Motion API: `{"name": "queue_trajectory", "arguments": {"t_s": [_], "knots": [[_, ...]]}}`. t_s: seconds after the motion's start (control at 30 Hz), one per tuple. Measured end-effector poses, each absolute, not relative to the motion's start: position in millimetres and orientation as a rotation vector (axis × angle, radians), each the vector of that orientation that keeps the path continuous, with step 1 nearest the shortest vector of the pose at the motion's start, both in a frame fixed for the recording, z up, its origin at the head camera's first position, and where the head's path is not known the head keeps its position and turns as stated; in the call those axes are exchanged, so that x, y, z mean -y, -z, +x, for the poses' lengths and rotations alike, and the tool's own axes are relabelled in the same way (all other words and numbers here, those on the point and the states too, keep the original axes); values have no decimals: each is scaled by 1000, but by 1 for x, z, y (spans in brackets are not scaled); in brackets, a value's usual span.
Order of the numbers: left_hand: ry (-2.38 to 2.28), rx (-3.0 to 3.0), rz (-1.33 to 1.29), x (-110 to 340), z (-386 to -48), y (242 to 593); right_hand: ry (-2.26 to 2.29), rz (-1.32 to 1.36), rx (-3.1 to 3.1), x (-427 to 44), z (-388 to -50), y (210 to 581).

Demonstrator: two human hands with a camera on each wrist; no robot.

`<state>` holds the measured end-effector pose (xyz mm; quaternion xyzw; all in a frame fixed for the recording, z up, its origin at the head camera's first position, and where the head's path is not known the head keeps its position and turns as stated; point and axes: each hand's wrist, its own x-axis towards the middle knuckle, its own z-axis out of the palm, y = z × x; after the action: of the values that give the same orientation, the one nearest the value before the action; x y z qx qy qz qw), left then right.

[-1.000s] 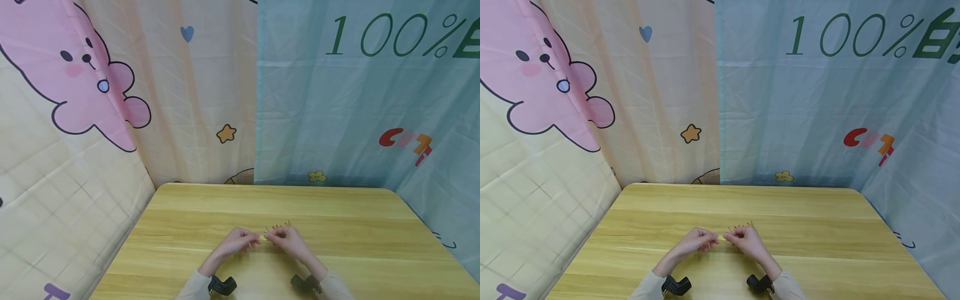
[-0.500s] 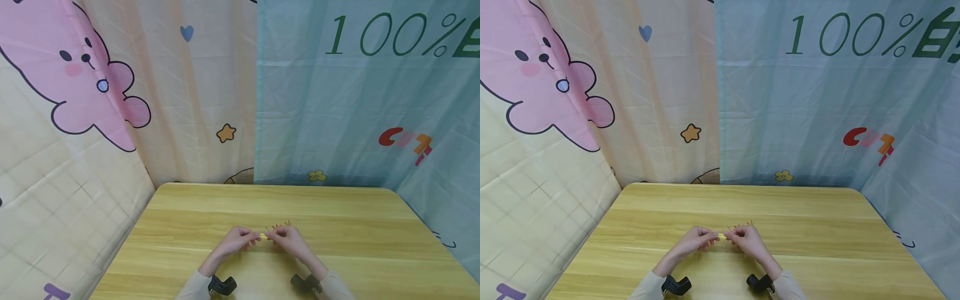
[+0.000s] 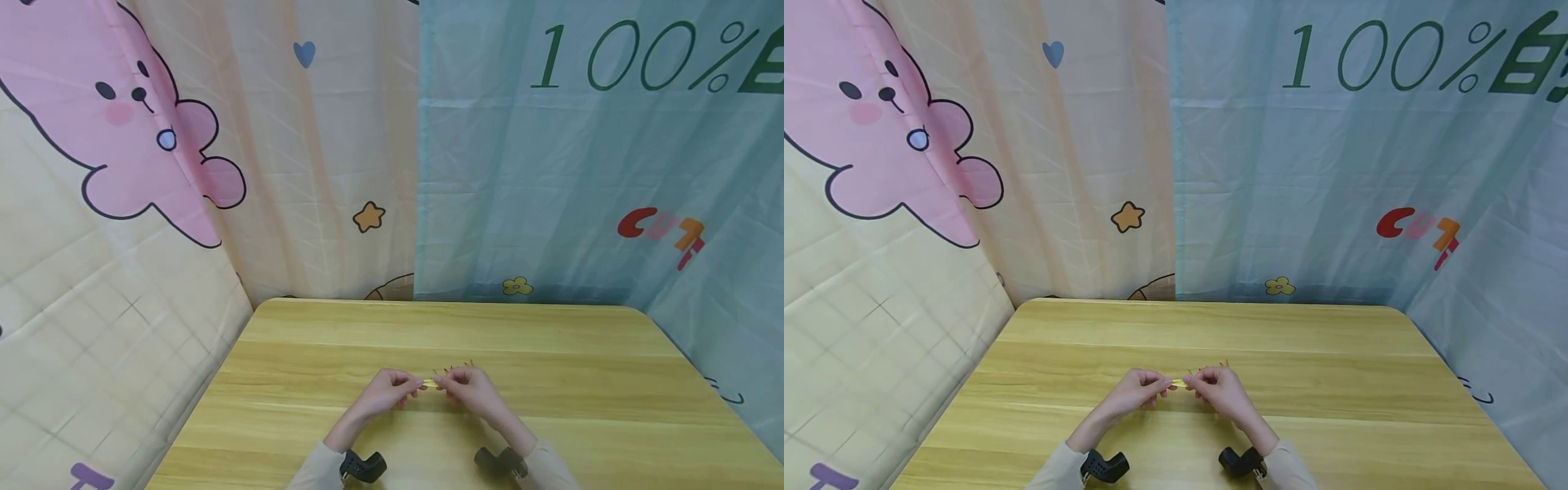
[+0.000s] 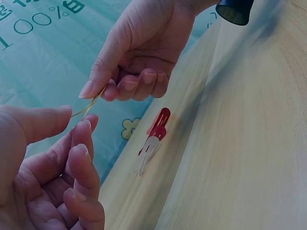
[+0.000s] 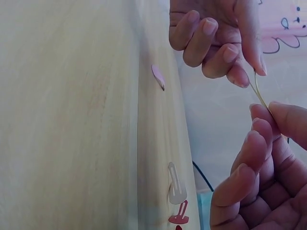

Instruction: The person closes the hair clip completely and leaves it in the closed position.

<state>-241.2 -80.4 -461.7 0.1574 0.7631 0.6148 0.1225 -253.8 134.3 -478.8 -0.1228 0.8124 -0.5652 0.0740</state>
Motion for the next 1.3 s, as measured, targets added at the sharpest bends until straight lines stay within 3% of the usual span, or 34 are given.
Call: {"name": "queue_trajectory", "arguments": {"t_s": [0.47, 0.73, 1.1, 1.3], "knots": [[-1803, -2231, 399, 81, -254, 483, 1694, -480, -2381, -135, -255, 480], [-1823, -2226, 401, 81, -253, 481, 1710, -498, -2326, -132, -253, 479], [-1819, -2231, 462, 82, -254, 481, 1761, -477, -2237, -127, -238, 449], [-1834, -2208, 481, 82, -244, 464, 1785, -501, -2202, -127, -239, 452]]}}
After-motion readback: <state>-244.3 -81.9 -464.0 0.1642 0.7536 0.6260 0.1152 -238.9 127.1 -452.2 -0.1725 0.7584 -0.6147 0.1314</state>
